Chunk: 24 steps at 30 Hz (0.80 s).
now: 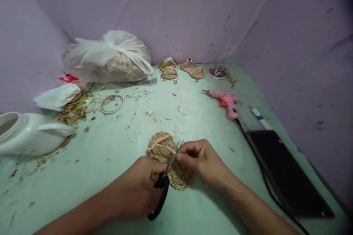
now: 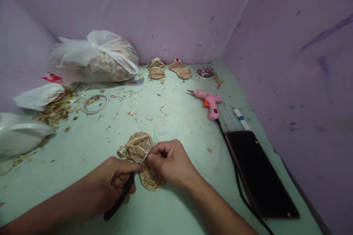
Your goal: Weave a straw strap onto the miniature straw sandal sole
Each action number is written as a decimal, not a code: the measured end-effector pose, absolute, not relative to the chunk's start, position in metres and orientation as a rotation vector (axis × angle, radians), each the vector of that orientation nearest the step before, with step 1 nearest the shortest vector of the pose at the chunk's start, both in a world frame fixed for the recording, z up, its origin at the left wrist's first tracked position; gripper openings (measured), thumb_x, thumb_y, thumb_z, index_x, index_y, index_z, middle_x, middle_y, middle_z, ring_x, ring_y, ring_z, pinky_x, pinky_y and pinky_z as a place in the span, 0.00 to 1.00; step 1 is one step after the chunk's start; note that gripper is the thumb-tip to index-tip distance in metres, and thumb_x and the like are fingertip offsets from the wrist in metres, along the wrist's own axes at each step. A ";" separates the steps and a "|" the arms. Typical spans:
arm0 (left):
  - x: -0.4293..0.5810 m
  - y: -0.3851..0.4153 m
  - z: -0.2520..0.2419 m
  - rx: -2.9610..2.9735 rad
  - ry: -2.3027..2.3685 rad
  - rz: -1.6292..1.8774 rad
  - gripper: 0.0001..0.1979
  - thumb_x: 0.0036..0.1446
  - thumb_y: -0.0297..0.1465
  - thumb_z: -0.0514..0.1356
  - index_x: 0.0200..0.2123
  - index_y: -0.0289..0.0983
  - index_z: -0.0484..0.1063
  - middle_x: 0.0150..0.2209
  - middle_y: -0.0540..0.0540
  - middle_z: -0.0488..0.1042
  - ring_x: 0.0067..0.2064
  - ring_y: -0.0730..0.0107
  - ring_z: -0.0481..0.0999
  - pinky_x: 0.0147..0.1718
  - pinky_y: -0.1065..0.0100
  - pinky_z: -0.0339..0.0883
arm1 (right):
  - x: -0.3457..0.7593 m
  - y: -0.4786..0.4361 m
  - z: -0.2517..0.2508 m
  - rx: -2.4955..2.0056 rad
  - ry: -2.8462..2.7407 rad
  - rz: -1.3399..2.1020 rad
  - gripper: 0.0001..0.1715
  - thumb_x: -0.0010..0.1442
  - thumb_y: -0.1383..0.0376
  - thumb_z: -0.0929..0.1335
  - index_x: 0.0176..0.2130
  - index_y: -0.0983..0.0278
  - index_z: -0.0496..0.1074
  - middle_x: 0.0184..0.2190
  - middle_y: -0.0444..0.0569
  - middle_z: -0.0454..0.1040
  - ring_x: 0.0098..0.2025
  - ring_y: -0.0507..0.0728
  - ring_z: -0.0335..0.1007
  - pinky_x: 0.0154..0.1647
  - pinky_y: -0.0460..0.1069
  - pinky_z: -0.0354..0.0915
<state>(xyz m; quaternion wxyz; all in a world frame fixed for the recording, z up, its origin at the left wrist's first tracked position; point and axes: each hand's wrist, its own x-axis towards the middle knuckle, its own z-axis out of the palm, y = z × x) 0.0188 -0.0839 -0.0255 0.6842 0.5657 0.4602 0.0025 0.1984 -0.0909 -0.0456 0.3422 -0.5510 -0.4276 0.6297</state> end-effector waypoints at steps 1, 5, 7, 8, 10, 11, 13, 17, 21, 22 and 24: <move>0.019 -0.083 -0.025 1.233 1.019 -0.005 0.09 0.40 0.22 0.48 0.25 0.36 0.65 0.21 0.54 0.64 0.20 0.79 0.60 0.16 0.77 0.50 | 0.199 -0.091 -0.046 -1.438 -1.112 1.638 0.08 0.43 0.64 0.67 0.19 0.67 0.68 0.14 0.41 0.61 0.17 0.47 0.52 0.18 0.45 0.50; 0.020 -0.080 -0.021 1.238 1.005 -0.047 0.11 0.36 0.22 0.46 0.24 0.36 0.65 0.20 0.54 0.63 0.20 0.79 0.61 0.15 0.78 0.52 | 0.200 -0.091 -0.047 -1.446 -1.120 1.632 0.08 0.42 0.64 0.66 0.18 0.66 0.67 0.13 0.40 0.60 0.17 0.47 0.51 0.18 0.45 0.49; 0.020 -0.079 -0.019 1.261 0.996 -0.059 0.11 0.35 0.22 0.46 0.24 0.36 0.65 0.18 0.54 0.62 0.19 0.79 0.61 0.14 0.77 0.53 | 0.200 -0.091 -0.048 -1.445 -1.124 1.627 0.08 0.42 0.64 0.66 0.18 0.66 0.67 0.13 0.40 0.60 0.17 0.47 0.51 0.18 0.44 0.49; 0.020 -0.079 -0.019 1.264 0.985 -0.072 0.11 0.34 0.22 0.46 0.23 0.36 0.65 0.18 0.55 0.62 0.19 0.78 0.61 0.14 0.77 0.53 | 0.200 -0.091 -0.049 -1.445 -1.122 1.627 0.07 0.42 0.65 0.66 0.18 0.66 0.67 0.13 0.40 0.60 0.17 0.46 0.50 0.18 0.44 0.49; 0.019 -0.078 -0.020 1.269 0.957 -0.073 0.12 0.33 0.22 0.46 0.23 0.36 0.65 0.16 0.55 0.61 0.17 0.77 0.61 0.14 0.77 0.54 | 0.200 -0.090 -0.050 -1.441 -1.126 1.631 0.07 0.43 0.65 0.66 0.18 0.67 0.66 0.13 0.40 0.59 0.17 0.46 0.50 0.17 0.44 0.48; 0.019 -0.078 -0.021 1.269 0.947 -0.075 0.12 0.33 0.23 0.46 0.24 0.35 0.65 0.15 0.55 0.61 0.17 0.77 0.61 0.13 0.77 0.53 | 0.200 -0.090 -0.050 -1.441 -1.131 1.633 0.07 0.43 0.65 0.66 0.18 0.67 0.67 0.13 0.40 0.59 0.17 0.46 0.50 0.17 0.44 0.48; 0.019 -0.078 -0.023 1.262 0.935 -0.085 0.13 0.33 0.23 0.46 0.24 0.35 0.67 0.15 0.55 0.61 0.15 0.78 0.60 0.12 0.76 0.52 | 0.200 -0.090 -0.050 -1.447 -1.139 1.632 0.08 0.43 0.65 0.66 0.18 0.68 0.67 0.14 0.40 0.59 0.17 0.46 0.50 0.17 0.44 0.48; 0.019 -0.080 -0.027 1.232 0.925 -0.039 0.10 0.36 0.23 0.50 0.24 0.34 0.68 0.16 0.54 0.62 0.16 0.79 0.59 0.14 0.76 0.52 | 0.201 -0.091 -0.048 -1.443 -1.134 1.648 0.08 0.43 0.65 0.66 0.18 0.68 0.66 0.13 0.39 0.59 0.17 0.46 0.49 0.17 0.44 0.47; 0.015 -0.080 -0.027 1.168 0.895 0.010 0.07 0.40 0.25 0.55 0.26 0.33 0.70 0.20 0.53 0.64 0.19 0.79 0.60 0.17 0.75 0.54 | 0.200 -0.095 -0.046 -1.360 -1.138 1.737 0.07 0.44 0.66 0.66 0.19 0.68 0.68 0.13 0.40 0.59 0.17 0.46 0.49 0.17 0.44 0.47; 0.015 -0.080 -0.026 1.153 0.884 0.006 0.07 0.40 0.26 0.55 0.27 0.33 0.70 0.20 0.53 0.64 0.19 0.79 0.60 0.17 0.75 0.54 | 0.199 -0.095 -0.045 -1.350 -1.134 1.745 0.06 0.44 0.66 0.66 0.20 0.68 0.68 0.13 0.40 0.60 0.17 0.46 0.50 0.17 0.44 0.48; 0.014 -0.079 -0.025 1.146 0.866 -0.007 0.08 0.42 0.26 0.54 0.27 0.33 0.70 0.21 0.52 0.64 0.19 0.79 0.60 0.17 0.75 0.54 | 0.199 -0.096 -0.045 -1.359 -1.122 1.739 0.06 0.43 0.67 0.66 0.19 0.68 0.67 0.13 0.40 0.60 0.17 0.46 0.51 0.17 0.43 0.49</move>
